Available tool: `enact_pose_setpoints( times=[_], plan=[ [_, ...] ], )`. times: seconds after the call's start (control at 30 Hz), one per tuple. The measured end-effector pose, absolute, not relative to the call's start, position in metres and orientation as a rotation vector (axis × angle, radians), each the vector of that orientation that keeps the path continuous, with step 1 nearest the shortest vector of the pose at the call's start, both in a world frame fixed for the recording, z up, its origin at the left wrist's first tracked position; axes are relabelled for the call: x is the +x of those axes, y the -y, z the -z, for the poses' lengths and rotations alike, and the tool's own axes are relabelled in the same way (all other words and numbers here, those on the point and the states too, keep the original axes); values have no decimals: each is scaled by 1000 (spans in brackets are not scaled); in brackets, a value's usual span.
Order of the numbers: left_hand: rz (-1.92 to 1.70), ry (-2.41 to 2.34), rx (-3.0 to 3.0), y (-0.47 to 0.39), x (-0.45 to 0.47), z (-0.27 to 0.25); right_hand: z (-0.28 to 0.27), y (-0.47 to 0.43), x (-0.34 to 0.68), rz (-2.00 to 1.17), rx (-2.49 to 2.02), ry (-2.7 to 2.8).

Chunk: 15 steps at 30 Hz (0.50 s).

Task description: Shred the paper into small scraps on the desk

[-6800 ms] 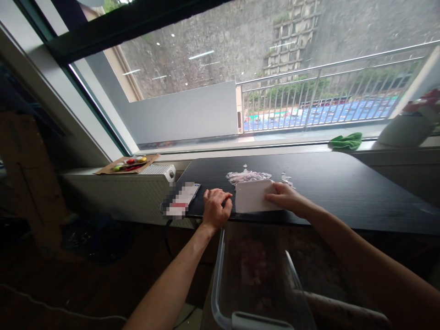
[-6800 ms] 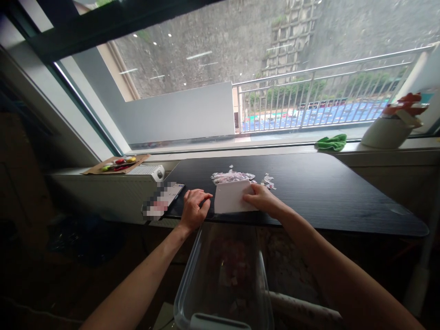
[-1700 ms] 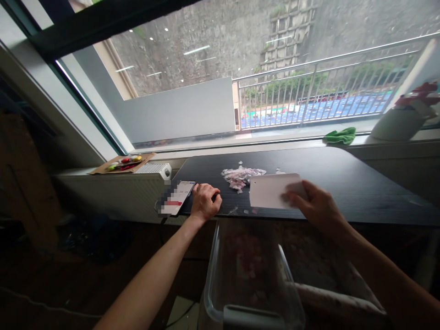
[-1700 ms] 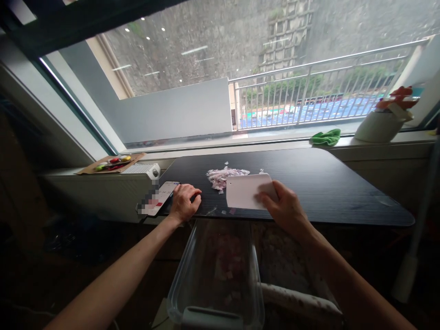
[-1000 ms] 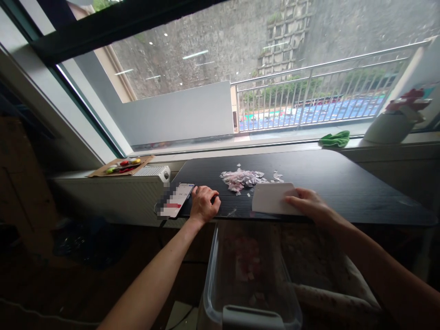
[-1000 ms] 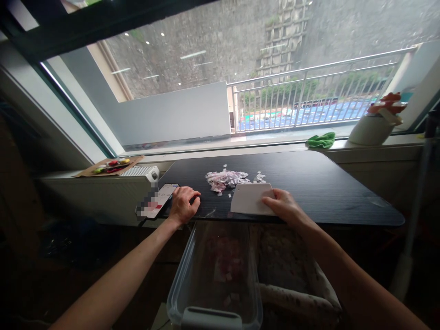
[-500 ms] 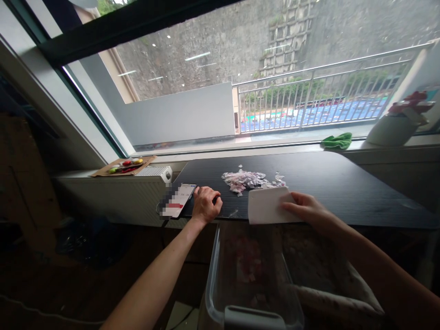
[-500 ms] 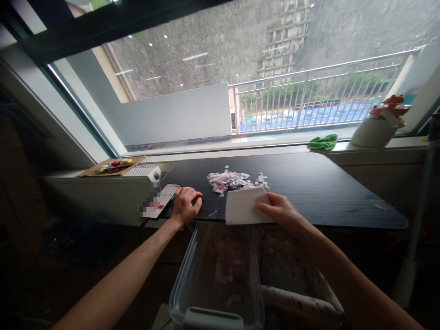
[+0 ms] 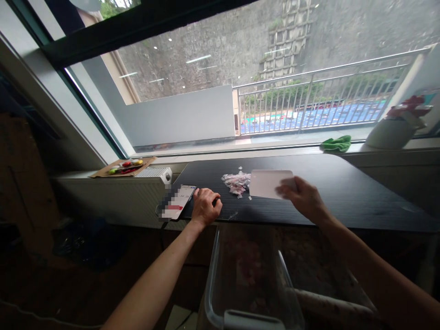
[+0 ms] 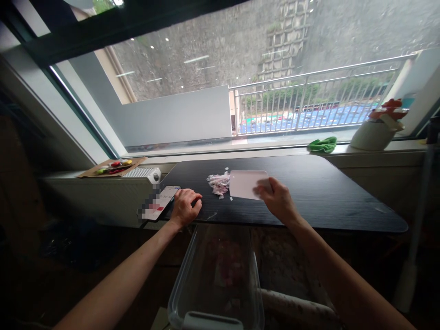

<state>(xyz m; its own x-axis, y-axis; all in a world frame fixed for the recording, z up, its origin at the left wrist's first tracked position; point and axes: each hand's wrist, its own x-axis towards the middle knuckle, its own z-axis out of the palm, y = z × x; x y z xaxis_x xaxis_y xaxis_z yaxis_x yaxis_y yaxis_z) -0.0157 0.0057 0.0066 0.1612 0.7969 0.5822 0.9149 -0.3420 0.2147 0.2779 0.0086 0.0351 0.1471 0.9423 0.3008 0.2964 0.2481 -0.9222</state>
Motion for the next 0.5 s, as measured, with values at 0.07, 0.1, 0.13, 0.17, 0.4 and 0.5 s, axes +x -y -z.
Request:
enact_pose_setpoints(
  times=[0.07,0.1,0.13,0.17,0.4,0.5],
  plan=[
    [934,1684,-2240,-6,-16,-7,-34,-10,275,-697,-1303,1410],
    [933,1685,-2238,-5,-15,-7,-35,-9,276,-675,-1328,1430],
    [932,1687,-2238,-5,-15,-7,-36,-8,278,-650,-1360,1453],
    [932,1688,-2238,-5,-15,-8,-38,-6,282,-627,-1394,1477],
    [936,1668,-2235,-5,-16,-7,-49,10,350,-391,-1566,1609],
    [932,1647,-2231,-6,-17,-6,-50,17,385,-434,-1531,1538]
  ],
)
